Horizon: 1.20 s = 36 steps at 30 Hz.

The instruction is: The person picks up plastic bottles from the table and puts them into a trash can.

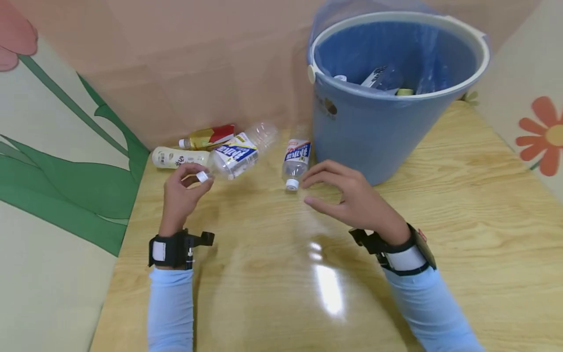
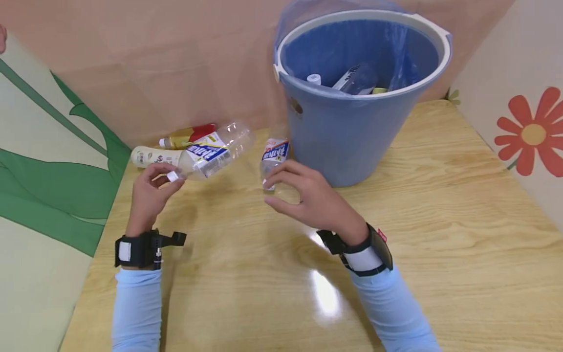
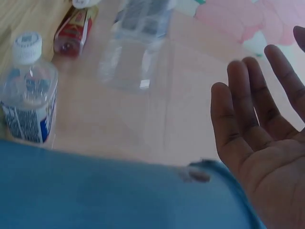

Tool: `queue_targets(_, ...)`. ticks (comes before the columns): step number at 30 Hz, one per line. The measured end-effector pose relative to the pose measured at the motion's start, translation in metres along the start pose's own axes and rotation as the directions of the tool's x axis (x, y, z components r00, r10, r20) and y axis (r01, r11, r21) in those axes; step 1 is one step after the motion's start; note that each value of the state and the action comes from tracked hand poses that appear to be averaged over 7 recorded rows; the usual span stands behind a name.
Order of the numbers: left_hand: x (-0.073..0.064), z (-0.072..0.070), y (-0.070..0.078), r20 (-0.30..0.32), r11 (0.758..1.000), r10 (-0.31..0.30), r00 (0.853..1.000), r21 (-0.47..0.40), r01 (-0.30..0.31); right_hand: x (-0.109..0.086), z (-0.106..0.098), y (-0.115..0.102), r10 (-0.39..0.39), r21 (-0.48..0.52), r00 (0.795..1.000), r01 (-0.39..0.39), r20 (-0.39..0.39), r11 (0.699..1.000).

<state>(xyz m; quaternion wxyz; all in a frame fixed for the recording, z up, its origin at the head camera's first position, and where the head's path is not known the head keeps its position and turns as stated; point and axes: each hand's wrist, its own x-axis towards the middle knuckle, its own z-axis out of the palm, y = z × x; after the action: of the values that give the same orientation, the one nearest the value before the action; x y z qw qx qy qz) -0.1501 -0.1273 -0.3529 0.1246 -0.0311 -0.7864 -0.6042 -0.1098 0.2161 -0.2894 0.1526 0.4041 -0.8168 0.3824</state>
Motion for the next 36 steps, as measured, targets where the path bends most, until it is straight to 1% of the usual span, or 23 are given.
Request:
queue_targets(2, -0.005, -0.002, 0.013, 0.064, 0.998, 0.061, 0.996, -0.016, -0.06, -0.001, -0.005, 0.005, 0.024, -0.001, 0.999, -0.024, -0.036, 1.0)
queue_targets(3, -0.008, -0.003, 0.02, 0.099, 0.995, 0.097, 0.99, -0.039, -0.094, -0.001, -0.008, 0.007, 0.04, 0.005, 0.998, -0.04, -0.053, 0.999)
queue_targets(4, -0.011, -0.005, 0.025, 0.137, 0.99, 0.137, 0.981, -0.061, -0.129, -0.001, -0.011, 0.009, 0.059, 0.012, 0.996, -0.058, -0.067, 0.998)
queue_targets(5, -0.014, -0.006, 0.03, 0.17, 0.981, 0.182, 0.969, -0.095, -0.167, -0.002, -0.013, 0.011, 0.082, 0.039, 0.994, -0.079, -0.078, 0.996)
queue_targets(6, -0.017, -0.006, 0.034, 0.202, 0.97, 0.227, 0.953, -0.13, -0.204, -0.002, -0.016, 0.013, 0.102, 0.075, 0.991, -0.096, -0.087, 0.993)
queue_targets(7, -0.02, -0.006, 0.039, 0.234, 0.957, 0.273, 0.933, -0.168, -0.237, -0.002, -0.019, 0.014, 0.123, 0.115, 0.988, -0.112, -0.092, 0.987)
queue_targets(9, -0.024, -0.006, 0.046, 0.286, 0.928, 0.35, 0.892, -0.236, -0.289, -0.003, -0.024, 0.015, 0.143, 0.221, 0.986, -0.12, -0.091, 0.968)
queue_targets(11, -0.027, -0.006, 0.05, 0.323, 0.905, 0.404, 0.856, -0.276, -0.323, -0.004, -0.029, 0.014, 0.134, 0.315, 0.988, -0.103, -0.078, 0.943)
queue_targets(12, -0.028, -0.005, 0.051, 0.334, 0.897, 0.421, 0.843, -0.291, -0.333, -0.005, -0.03, 0.013, 0.122, 0.355, 0.99, -0.09, -0.07, 0.931)
queue_targets(13, -0.028, -0.005, 0.052, 0.342, 0.891, 0.434, 0.834, -0.302, -0.34, -0.006, -0.031, 0.013, 0.109, 0.385, 0.992, -0.077, -0.061, 0.92)
queue_targets(14, -0.029, -0.005, 0.053, 0.345, 0.885, 0.443, 0.827, -0.312, -0.344, -0.006, -0.032, 0.012, 0.093, 0.412, 0.994, -0.063, -0.053, 0.909)
queue_targets(19, -0.03, -0.006, 0.052, 0.351, 0.867, 0.468, 0.811, -0.357, -0.346, -0.006, -0.031, 0.011, 0.042, 0.479, 0.998, -0.017, -0.04, 0.878)
queue_targets(22, -0.03, -0.007, 0.052, 0.357, 0.859, 0.483, 0.799, -0.372, -0.353, -0.006, -0.029, 0.01, 0.026, 0.528, 0.999, -0.001, -0.04, 0.85)
queue_targets(25, -0.03, -0.008, 0.053, 0.355, 0.85, 0.498, 0.791, -0.383, -0.363, -0.004, -0.026, 0.008, 0.023, 0.564, 0.998, 0.018, -0.065, 0.826)
queue_targets(28, -0.031, -0.009, 0.055, 0.336, 0.841, 0.502, 0.797, -0.406, -0.358, -0.002, -0.025, 0.003, 0.021, 0.579, 0.991, 0.061, -0.134, 0.813)
queue_targets(31, -0.033, -0.01, 0.055, 0.308, 0.837, 0.494, 0.813, -0.422, -0.349, 0.003, -0.028, -0.003, 0.009, 0.593, 0.972, 0.136, -0.234, 0.793)
queue_targets(33, -0.033, -0.008, 0.055, 0.284, 0.839, 0.488, 0.825, -0.414, -0.353, 0.008, -0.035, -0.007, 0.016, 0.617, 0.953, 0.184, -0.304, 0.765)
queue_targets(34, -0.032, -0.007, 0.055, 0.278, 0.844, 0.485, 0.829, -0.397, -0.36, 0.012, -0.041, -0.009, 0.027, 0.63, 0.94, 0.207, -0.34, 0.748)
queue_targets(35, -0.031, -0.006, 0.055, 0.276, 0.852, 0.479, 0.833, -0.376, -0.364, 0.016, -0.047, -0.011, 0.04, 0.643, 0.923, 0.235, -0.383, 0.729)
queue_targets(36, -0.03, -0.004, 0.054, 0.279, 0.86, 0.473, 0.836, -0.354, -0.369, 0.02, -0.055, -0.014, 0.067, 0.656, 0.902, 0.258, -0.427, 0.709)
